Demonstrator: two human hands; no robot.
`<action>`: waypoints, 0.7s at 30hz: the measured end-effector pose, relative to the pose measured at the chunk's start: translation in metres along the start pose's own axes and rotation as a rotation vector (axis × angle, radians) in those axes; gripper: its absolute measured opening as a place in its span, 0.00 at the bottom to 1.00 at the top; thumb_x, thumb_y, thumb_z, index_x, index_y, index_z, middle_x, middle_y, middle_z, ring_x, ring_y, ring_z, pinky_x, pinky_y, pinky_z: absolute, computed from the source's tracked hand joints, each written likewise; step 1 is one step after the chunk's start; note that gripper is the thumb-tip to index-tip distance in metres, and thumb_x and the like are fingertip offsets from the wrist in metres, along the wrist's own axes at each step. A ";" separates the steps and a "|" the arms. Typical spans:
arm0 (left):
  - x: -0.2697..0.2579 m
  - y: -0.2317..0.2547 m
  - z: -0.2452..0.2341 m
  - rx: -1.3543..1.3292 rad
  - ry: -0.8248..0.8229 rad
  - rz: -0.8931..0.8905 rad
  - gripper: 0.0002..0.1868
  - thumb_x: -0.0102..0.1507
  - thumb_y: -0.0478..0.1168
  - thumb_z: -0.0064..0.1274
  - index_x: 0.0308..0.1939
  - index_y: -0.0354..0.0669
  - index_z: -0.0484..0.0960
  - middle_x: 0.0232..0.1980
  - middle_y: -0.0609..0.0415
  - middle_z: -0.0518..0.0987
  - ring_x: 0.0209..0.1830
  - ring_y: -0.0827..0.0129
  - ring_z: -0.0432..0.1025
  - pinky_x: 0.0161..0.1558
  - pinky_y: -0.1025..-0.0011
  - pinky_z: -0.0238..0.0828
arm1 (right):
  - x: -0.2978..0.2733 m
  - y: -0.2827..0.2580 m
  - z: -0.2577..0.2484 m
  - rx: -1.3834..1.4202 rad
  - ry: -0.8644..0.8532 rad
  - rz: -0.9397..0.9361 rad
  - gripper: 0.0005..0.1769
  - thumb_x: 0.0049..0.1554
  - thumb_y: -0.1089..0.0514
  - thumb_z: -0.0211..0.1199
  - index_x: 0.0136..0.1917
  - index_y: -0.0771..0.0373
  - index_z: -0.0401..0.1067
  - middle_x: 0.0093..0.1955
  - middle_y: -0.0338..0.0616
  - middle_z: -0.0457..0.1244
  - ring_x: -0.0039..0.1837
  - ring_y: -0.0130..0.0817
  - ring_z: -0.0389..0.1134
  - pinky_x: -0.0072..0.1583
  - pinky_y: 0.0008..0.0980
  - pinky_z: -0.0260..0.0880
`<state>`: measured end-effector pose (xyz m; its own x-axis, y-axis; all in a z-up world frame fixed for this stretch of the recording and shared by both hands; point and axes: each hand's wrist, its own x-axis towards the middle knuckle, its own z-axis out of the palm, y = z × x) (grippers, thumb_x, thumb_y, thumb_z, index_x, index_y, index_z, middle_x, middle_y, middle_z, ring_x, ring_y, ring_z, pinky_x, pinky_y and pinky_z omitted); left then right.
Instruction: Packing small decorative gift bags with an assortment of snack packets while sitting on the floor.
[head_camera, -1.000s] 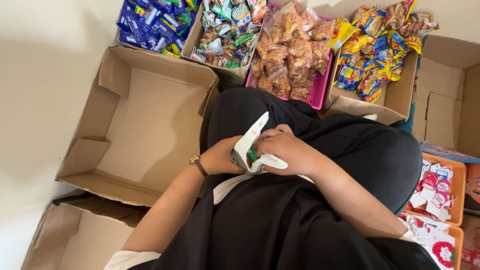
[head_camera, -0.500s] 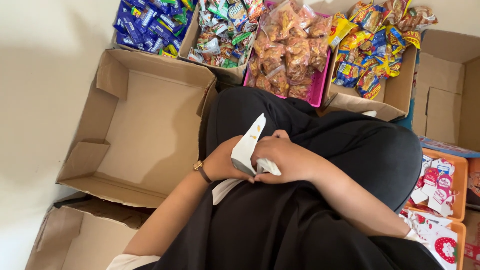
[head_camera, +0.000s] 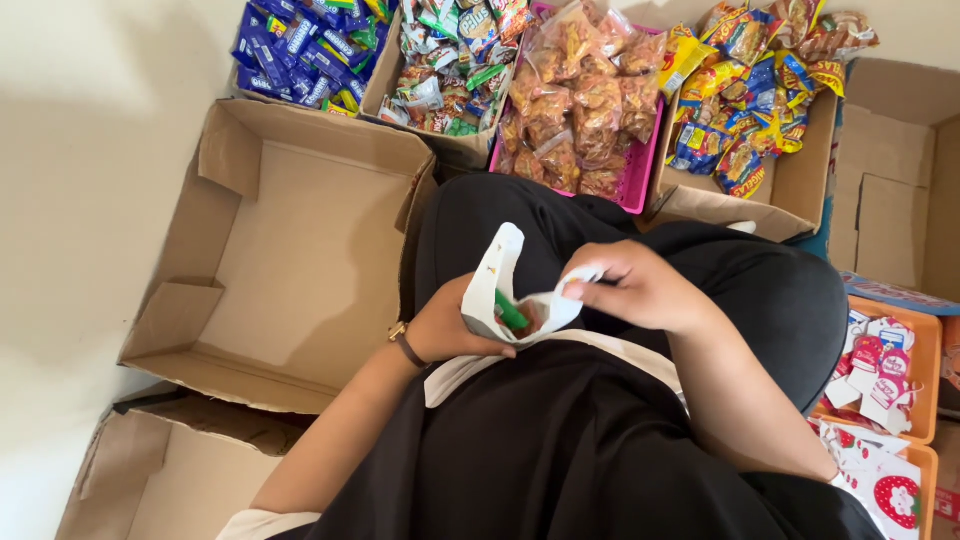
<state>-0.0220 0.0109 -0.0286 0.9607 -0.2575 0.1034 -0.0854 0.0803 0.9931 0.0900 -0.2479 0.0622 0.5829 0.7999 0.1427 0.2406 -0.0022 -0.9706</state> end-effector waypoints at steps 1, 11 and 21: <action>0.003 -0.001 0.003 0.000 -0.001 0.000 0.30 0.44 0.40 0.80 0.47 0.42 0.84 0.46 0.49 0.84 0.52 0.62 0.76 0.58 0.57 0.70 | 0.001 0.000 -0.001 0.000 0.001 0.000 0.05 0.56 0.61 0.70 0.47 0.62 0.80 0.39 0.41 0.72 0.45 0.32 0.74 0.49 0.36 0.74; 0.029 0.008 0.030 0.070 0.443 -0.134 0.47 0.35 0.45 0.84 0.52 0.35 0.75 0.48 0.44 0.81 0.52 0.58 0.75 0.58 0.55 0.71 | -0.008 0.044 0.035 0.353 0.297 0.013 0.38 0.51 0.62 0.73 0.71 0.70 0.63 0.63 0.52 0.67 0.65 0.40 0.69 0.69 0.43 0.64; 0.043 0.038 0.070 -0.065 0.244 -0.100 0.31 0.53 0.38 0.73 0.56 0.32 0.76 0.52 0.44 0.79 0.56 0.62 0.73 0.59 0.54 0.70 | -0.026 0.064 0.037 0.179 0.761 0.015 0.10 0.70 0.57 0.51 0.54 0.66 0.70 0.42 0.42 0.66 0.43 0.23 0.65 0.47 0.23 0.67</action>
<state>-0.0027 -0.0640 0.0171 0.9994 -0.0279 -0.0190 0.0225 0.1303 0.9912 0.0616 -0.2464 -0.0104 0.9725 0.1689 0.1602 0.1374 0.1389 -0.9807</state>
